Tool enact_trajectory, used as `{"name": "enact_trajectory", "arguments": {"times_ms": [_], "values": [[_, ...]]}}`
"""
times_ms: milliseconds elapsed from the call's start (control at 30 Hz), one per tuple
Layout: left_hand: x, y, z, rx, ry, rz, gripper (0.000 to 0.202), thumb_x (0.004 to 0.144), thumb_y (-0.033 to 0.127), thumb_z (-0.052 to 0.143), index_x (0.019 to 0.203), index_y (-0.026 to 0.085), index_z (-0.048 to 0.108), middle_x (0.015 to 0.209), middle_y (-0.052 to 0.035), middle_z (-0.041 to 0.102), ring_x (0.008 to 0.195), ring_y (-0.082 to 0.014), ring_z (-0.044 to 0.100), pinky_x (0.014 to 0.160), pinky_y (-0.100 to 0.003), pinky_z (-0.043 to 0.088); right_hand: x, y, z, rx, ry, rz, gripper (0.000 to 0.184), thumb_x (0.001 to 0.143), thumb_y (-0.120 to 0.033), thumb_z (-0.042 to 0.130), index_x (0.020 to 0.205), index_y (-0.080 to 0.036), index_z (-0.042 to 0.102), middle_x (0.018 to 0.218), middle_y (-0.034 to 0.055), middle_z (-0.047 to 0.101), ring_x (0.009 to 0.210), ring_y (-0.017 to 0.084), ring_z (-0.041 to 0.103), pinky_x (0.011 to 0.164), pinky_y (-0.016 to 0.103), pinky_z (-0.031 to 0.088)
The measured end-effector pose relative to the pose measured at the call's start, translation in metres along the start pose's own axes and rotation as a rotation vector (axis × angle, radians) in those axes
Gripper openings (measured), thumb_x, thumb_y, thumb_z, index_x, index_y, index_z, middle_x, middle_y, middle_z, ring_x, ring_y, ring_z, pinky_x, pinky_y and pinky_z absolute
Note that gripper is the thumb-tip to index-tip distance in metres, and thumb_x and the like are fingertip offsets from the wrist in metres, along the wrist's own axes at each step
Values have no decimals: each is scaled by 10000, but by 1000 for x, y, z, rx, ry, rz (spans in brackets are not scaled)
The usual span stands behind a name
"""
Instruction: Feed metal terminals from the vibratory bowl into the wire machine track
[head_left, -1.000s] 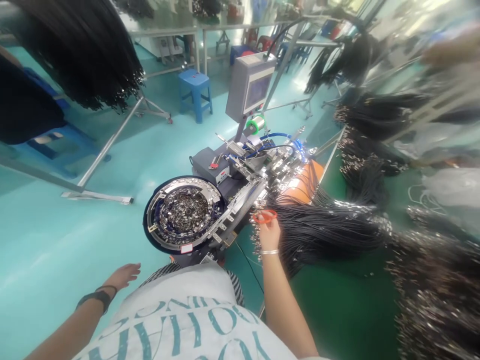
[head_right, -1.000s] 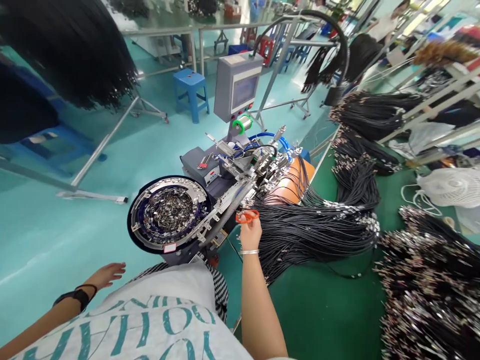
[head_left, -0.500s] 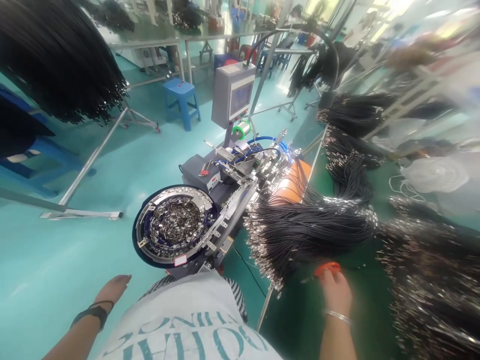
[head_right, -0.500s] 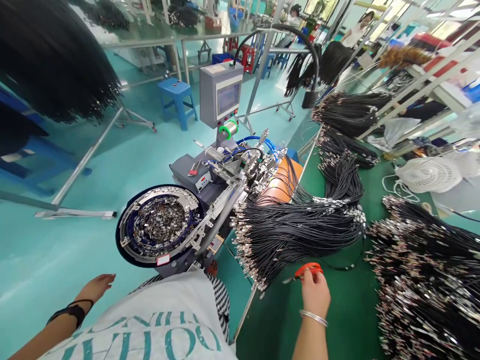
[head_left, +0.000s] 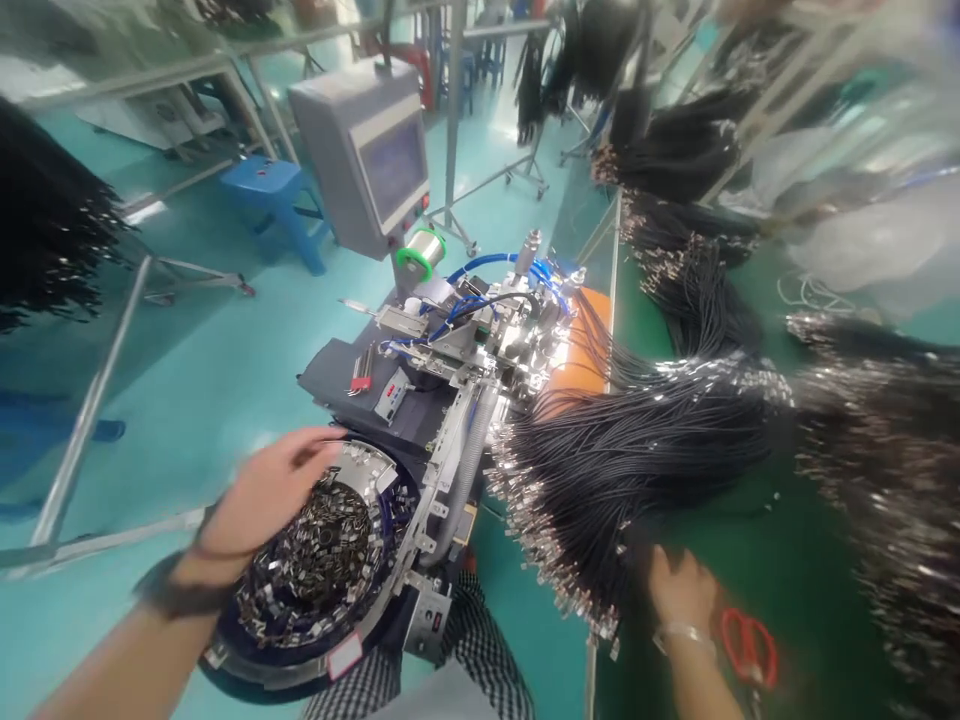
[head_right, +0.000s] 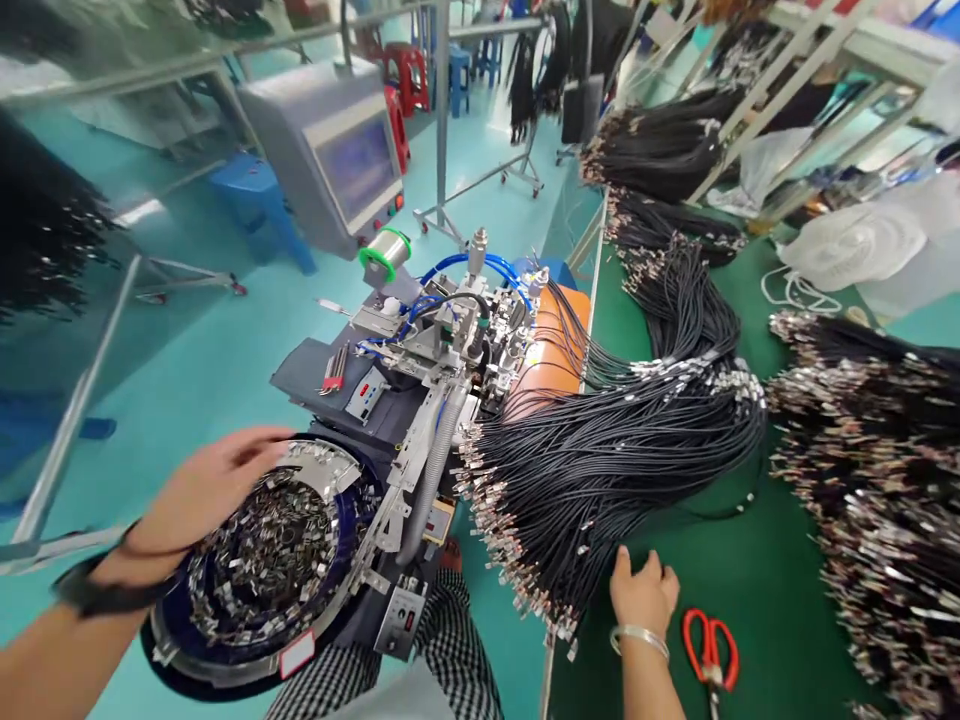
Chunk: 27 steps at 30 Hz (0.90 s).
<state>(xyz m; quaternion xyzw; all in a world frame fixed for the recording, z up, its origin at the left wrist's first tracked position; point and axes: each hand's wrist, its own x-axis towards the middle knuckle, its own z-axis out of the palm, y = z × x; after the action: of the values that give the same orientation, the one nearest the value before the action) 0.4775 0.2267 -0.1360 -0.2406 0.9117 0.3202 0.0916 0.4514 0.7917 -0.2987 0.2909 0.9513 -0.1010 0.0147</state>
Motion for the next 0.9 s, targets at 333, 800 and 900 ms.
{"name": "enact_trajectory", "arguments": {"times_ms": [333,800,900], "values": [[193,109,139,383,-50,451,405,912,329,405,1208,111,573,912,-158,703,850,-255,659,692,-330,445,-4,-26,20,-21,160,236,648,853,-487,356,1368,-104,446,1330,259,446,1279,410,377,981,618,341],[208,106,159,304,-142,533,322,919,241,379,1086,193,649,989,-74,713,876,-230,662,769,-339,475,-4,-20,22,-42,78,263,675,853,-510,308,1416,-143,366,1402,246,343,1316,425,308,995,614,301],[203,109,157,296,-149,528,337,921,268,381,1136,193,630,948,-80,714,806,-214,661,712,-322,475,-4,-14,25,-85,130,218,677,808,-441,390,1419,-150,366,1365,266,377,1253,451,363,908,627,350]]}}
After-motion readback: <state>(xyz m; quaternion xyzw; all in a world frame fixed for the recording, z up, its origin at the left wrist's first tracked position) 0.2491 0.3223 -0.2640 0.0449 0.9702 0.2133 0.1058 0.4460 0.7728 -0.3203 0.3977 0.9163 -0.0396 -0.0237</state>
